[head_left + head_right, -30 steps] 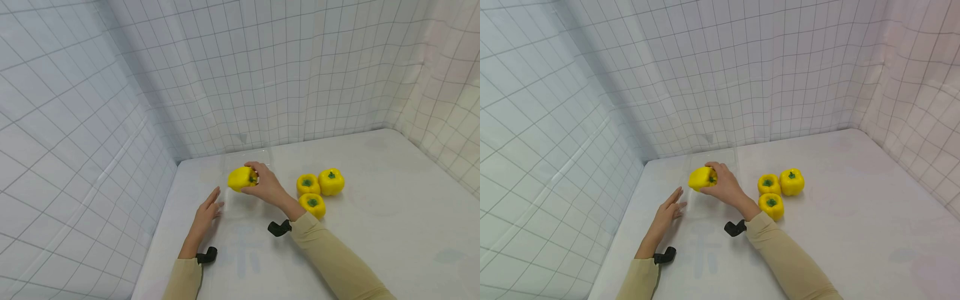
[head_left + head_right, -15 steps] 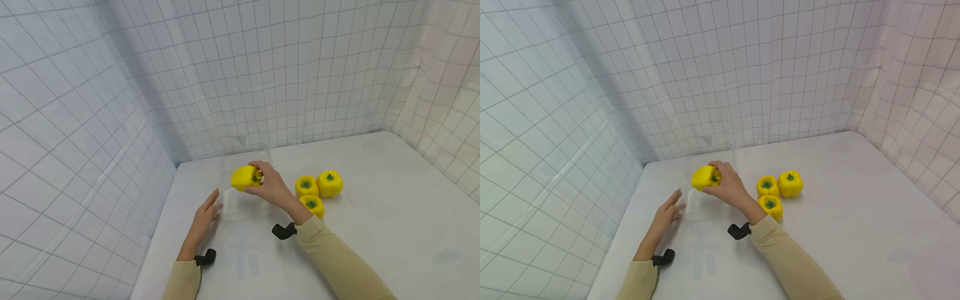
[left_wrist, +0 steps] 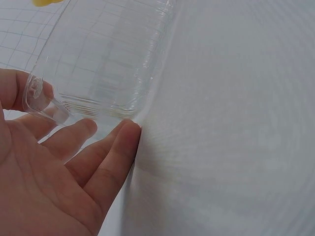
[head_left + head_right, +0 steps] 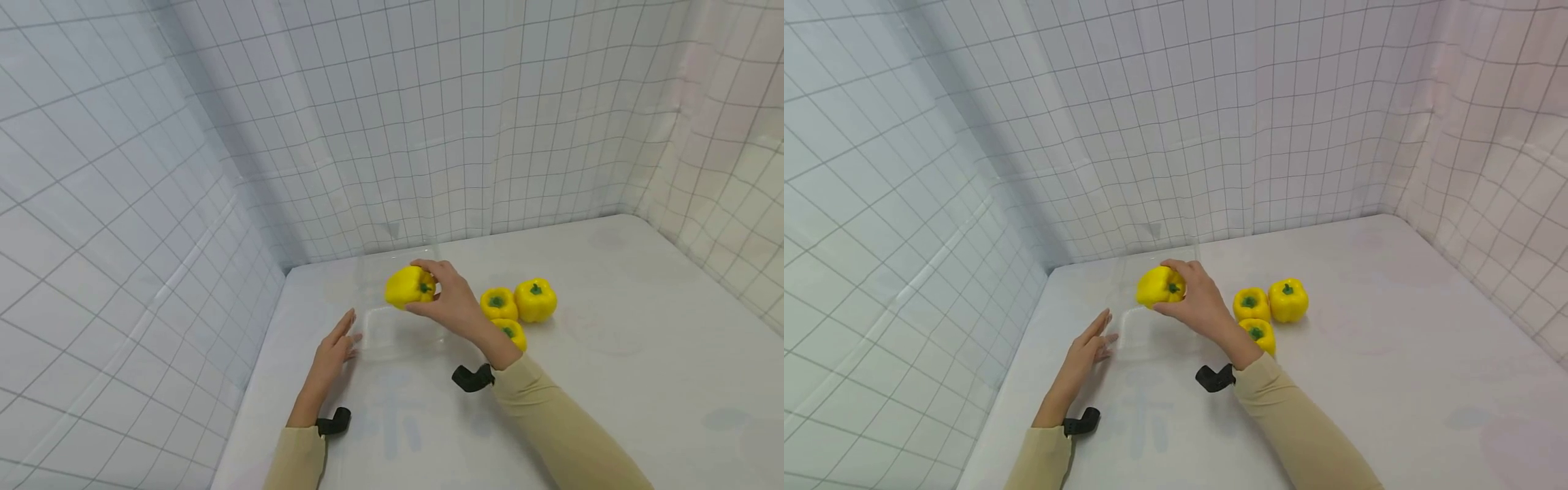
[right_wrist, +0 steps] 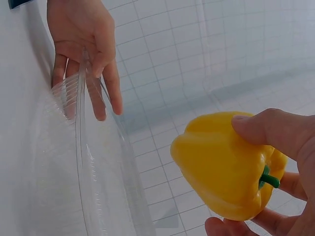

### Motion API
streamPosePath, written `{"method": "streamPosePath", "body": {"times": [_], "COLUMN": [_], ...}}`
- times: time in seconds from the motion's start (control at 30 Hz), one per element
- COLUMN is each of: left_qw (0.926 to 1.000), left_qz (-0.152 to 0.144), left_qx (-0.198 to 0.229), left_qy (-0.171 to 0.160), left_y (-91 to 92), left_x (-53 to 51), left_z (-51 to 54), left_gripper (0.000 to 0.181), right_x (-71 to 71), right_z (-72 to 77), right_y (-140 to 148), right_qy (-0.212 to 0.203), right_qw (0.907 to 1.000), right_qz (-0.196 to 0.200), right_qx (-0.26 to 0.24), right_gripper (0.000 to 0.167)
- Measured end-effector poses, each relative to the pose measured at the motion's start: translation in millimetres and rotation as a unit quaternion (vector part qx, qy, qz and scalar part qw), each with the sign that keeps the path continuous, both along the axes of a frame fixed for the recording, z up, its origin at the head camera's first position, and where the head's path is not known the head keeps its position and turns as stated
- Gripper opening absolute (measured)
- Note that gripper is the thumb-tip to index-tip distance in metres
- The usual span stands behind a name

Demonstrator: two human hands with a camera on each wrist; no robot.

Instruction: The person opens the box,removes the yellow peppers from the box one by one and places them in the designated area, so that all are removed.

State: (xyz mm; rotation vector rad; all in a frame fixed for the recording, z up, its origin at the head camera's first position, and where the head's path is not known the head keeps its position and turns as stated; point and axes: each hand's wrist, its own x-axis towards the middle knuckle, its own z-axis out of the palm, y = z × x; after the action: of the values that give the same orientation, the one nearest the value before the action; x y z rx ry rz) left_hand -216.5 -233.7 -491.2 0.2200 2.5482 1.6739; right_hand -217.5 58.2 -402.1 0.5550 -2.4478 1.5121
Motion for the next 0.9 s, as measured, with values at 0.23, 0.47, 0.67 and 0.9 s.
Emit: {"method": "streamPosePath", "body": {"times": [0.23,0.47,0.67,0.9], "left_qw": [1.0000,0.9999,0.9999,0.9999], "left_qz": [-0.005,-0.008,-0.007,-0.009], "left_qx": [0.002,0.011,0.009,0.010], "left_qy": [0.000,0.003,0.002,0.000], "left_y": [-0.3,0.1,-0.5,-1.6], "left_x": [0.2,-0.5,-0.2,-0.8], "left_z": [0.1,0.1,-0.3,-0.4], "left_gripper": [0.057,0.058,0.057,0.057], "right_x": [1.6,5.9,7.3,10.7], "right_z": [1.6,7.2,6.8,7.9], "right_y": [9.2,19.5,29.1,42.5], "right_qy": [0.001,0.000,0.007,0.006], "right_qw": [0.9999,0.9996,0.9992,0.9988], "right_qz": [-0.012,-0.026,-0.038,-0.048], "right_qx": [0.004,0.005,0.009,-0.004], "right_gripper": [0.072,0.073,0.074,0.075]}}
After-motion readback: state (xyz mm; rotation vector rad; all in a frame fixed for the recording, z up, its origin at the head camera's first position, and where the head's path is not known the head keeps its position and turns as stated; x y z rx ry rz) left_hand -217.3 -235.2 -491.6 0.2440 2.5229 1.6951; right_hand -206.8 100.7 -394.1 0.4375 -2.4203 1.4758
